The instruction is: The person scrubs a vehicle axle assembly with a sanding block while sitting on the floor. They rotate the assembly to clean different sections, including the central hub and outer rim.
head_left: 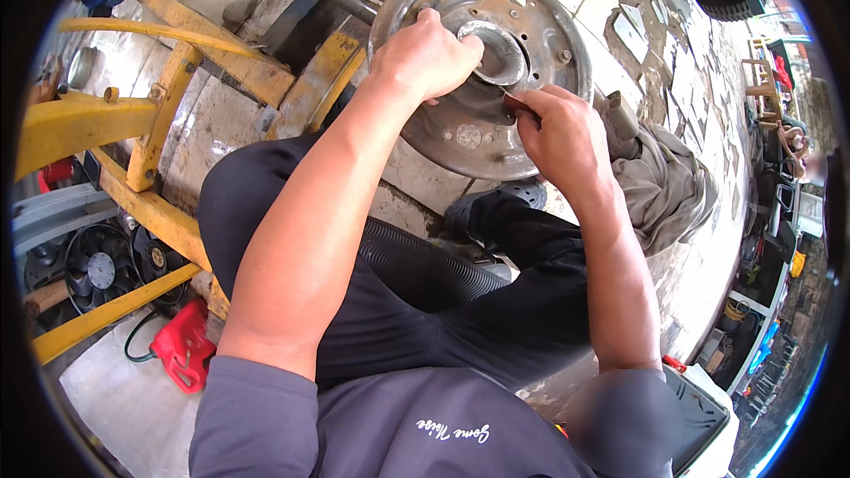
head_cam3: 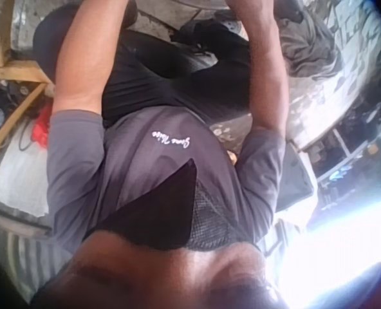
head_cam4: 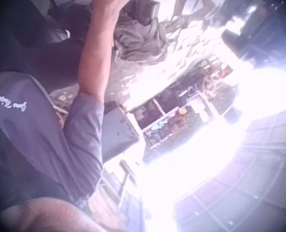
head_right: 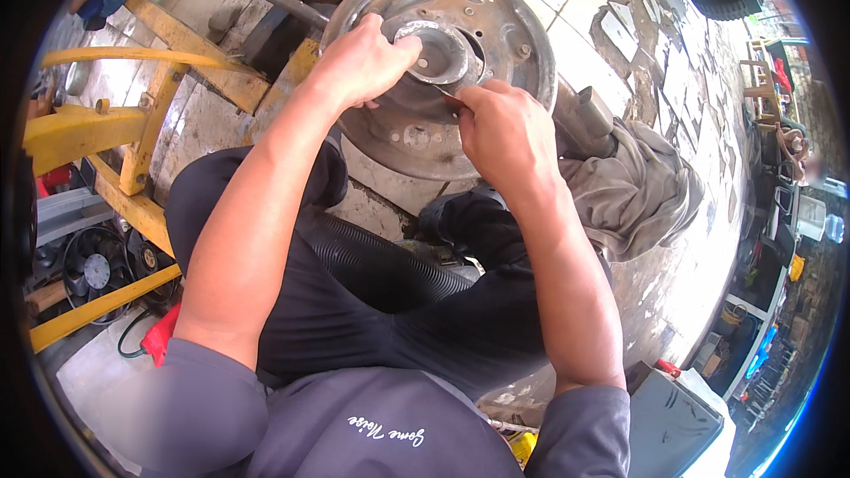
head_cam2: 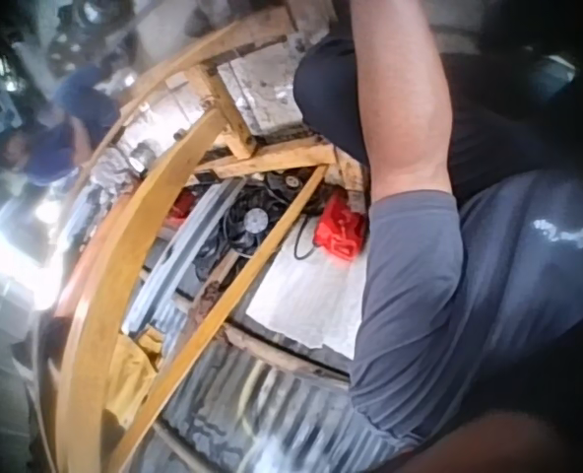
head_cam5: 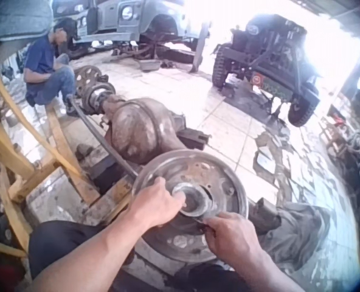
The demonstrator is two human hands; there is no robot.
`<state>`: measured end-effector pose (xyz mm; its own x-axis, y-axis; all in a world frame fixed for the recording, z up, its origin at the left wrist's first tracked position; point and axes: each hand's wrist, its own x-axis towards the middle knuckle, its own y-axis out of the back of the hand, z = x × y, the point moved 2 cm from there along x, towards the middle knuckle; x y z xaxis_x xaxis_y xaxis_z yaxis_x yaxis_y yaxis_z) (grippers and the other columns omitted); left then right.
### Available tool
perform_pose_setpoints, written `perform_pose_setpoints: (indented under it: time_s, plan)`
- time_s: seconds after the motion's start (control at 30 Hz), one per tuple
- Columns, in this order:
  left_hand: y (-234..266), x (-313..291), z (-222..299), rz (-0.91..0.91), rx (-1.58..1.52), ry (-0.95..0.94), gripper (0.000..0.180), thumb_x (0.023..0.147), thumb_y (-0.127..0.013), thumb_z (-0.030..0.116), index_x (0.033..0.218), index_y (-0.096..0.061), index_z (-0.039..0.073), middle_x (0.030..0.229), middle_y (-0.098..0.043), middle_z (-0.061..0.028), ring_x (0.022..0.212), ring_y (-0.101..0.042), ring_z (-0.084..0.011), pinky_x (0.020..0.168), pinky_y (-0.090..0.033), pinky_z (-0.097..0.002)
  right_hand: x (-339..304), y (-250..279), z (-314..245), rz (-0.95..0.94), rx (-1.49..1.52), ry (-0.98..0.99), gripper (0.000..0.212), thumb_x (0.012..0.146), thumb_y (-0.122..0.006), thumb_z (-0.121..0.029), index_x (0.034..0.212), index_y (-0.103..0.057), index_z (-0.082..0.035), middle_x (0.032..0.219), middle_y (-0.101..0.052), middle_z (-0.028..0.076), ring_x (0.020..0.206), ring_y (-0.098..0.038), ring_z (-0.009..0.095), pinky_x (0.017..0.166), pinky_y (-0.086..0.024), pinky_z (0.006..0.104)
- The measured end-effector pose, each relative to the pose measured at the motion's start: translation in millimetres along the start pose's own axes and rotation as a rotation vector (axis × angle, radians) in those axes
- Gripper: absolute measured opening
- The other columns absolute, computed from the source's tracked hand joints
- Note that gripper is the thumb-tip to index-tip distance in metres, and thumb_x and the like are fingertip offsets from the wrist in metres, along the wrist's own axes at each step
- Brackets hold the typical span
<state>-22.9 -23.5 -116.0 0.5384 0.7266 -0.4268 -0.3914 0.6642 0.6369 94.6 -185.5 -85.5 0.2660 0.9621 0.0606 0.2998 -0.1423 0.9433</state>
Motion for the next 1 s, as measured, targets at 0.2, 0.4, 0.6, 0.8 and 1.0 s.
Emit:
perform_pose_setpoints:
  time_s: [0.2, 0.4, 0.6, 0.8, 1.0]
  plan:
    - [2.5, -2.6, 4.1, -0.013, -0.011, 0.019, 0.069, 0.091, -0.052, 0.043, 0.134, -0.05, -0.011, 0.085, -0.076, -0.0203, 0.08, -0.076, -0.0277, 0.091, -0.057, -0.039, -3.1, 5.9, -1.0, -0.057, 0.076, -0.196, 0.018, 0.087, -0.065, -0.012, 0.1, -0.077, -0.009, 0.096, -0.072, 0.015, 0.09, -0.069, 0.037, 0.081, -0.055, 0.0465]
    - [1.9, -1.8, 2.1, -0.013, -0.03, -0.008, 0.069, 0.091, -0.052, 0.042, 0.134, -0.05, -0.012, 0.085, -0.075, -0.0217, 0.076, -0.076, -0.0286, 0.088, -0.058, -0.0391, -1.9, -1.4, -0.5, -0.005, 0.04, -0.135, 0.016, 0.087, -0.065, -0.014, 0.096, -0.076, -0.008, 0.095, -0.071, 0.016, 0.09, -0.069, 0.039, 0.08, -0.055, 0.0476]
    - [2.9, -1.6, 2.7, -0.021, -0.017, 0.011, 0.071, 0.091, -0.051, 0.042, 0.136, -0.047, -0.013, 0.088, -0.076, -0.022, 0.076, -0.076, -0.0289, 0.088, -0.058, -0.0386, -12.2, 6.9, 8.4, -0.123, -0.073, -0.295, 0.016, 0.087, -0.066, -0.016, 0.096, -0.075, -0.007, 0.095, -0.072, 0.017, 0.09, -0.069, 0.039, 0.081, -0.055, 0.0484]
    - [0.8, -2.8, 4.6, -0.024, -0.024, -0.007, 0.072, 0.092, -0.049, 0.043, 0.136, -0.044, -0.013, 0.087, -0.075, -0.0228, 0.072, -0.076, -0.0286, 0.084, -0.059, -0.0383, -4.2, 4.6, 8.4, -0.066, 0.212, -0.265, 0.017, 0.086, -0.068, -0.015, 0.098, -0.076, -0.006, 0.098, -0.073, 0.019, 0.092, -0.069, 0.04, 0.08, -0.055, 0.0455]
    - [2.3, -7.1, 3.7, 0.0, -0.033, -0.016, 0.077, 0.091, -0.05, 0.044, 0.136, -0.042, -0.018, 0.081, -0.074, -0.0237, 0.071, -0.075, -0.0305, 0.084, -0.059, -0.0384, -13.0, 11.4, 13.6, -0.056, 0.224, -0.271, 0.019, 0.085, -0.065, -0.016, 0.098, -0.074, -0.004, 0.086, -0.07, 0.023, 0.086, -0.068, 0.044, 0.078, -0.054, 0.0477]
